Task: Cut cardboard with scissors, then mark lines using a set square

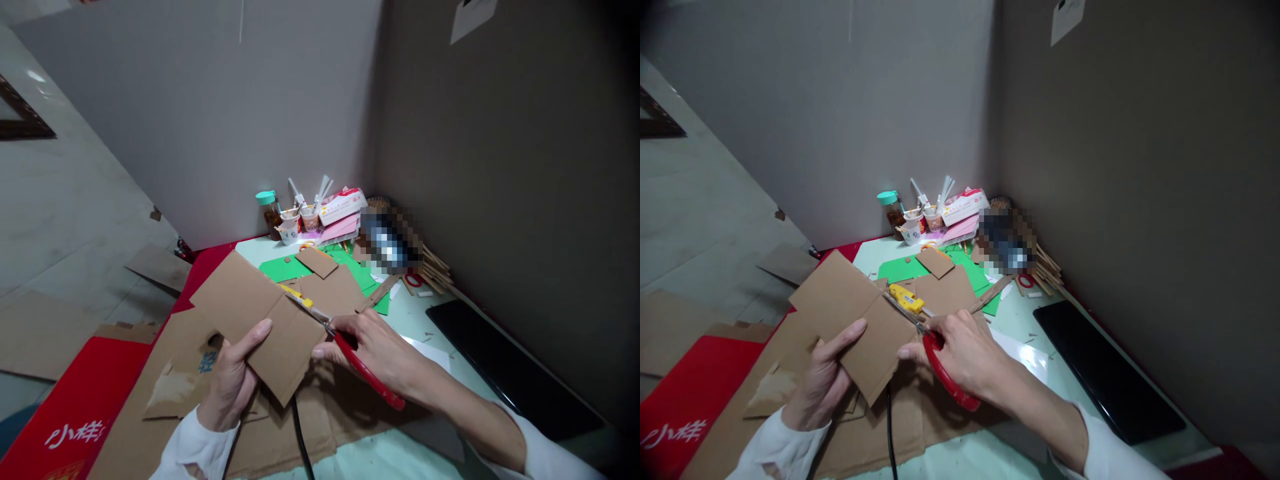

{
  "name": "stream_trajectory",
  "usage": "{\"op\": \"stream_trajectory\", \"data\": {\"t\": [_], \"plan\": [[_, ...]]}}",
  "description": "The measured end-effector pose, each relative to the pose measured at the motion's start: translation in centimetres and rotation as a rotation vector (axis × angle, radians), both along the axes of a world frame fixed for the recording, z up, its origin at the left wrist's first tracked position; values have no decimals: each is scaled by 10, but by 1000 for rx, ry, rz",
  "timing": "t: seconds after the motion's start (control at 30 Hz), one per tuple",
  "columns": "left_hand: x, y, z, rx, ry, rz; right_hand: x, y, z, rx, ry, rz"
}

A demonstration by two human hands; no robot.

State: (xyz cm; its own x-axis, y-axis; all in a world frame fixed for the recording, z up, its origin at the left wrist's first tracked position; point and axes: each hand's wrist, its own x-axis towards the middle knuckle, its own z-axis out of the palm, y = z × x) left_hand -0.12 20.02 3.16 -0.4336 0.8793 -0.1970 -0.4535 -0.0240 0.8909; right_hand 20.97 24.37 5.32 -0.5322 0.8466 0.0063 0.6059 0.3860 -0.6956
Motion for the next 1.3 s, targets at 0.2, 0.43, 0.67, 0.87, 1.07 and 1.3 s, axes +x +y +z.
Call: {"op": "stream_trajectory", "data": {"t": [0.2,0.43,0.67,0.87,1.07,1.3], "plan": [[2,0,-3,-6,18,-55,3,2,-6,-9,36,30],[13,-10,-8,-49,-7,-177,-2,0,1,-33,114,-4],[21,-12,-3,-71,-83,-240,5,13,4,-195,358,-83],[11,1,1,-105,-159,-30,-1,11,-3,-428,629,-84],[14,5,-3,-4,-119,63,-9,5,-16,-504,719,33],[18,-9,-11,1,27,-351,-5,15,-16,-476,932,-103]]}}
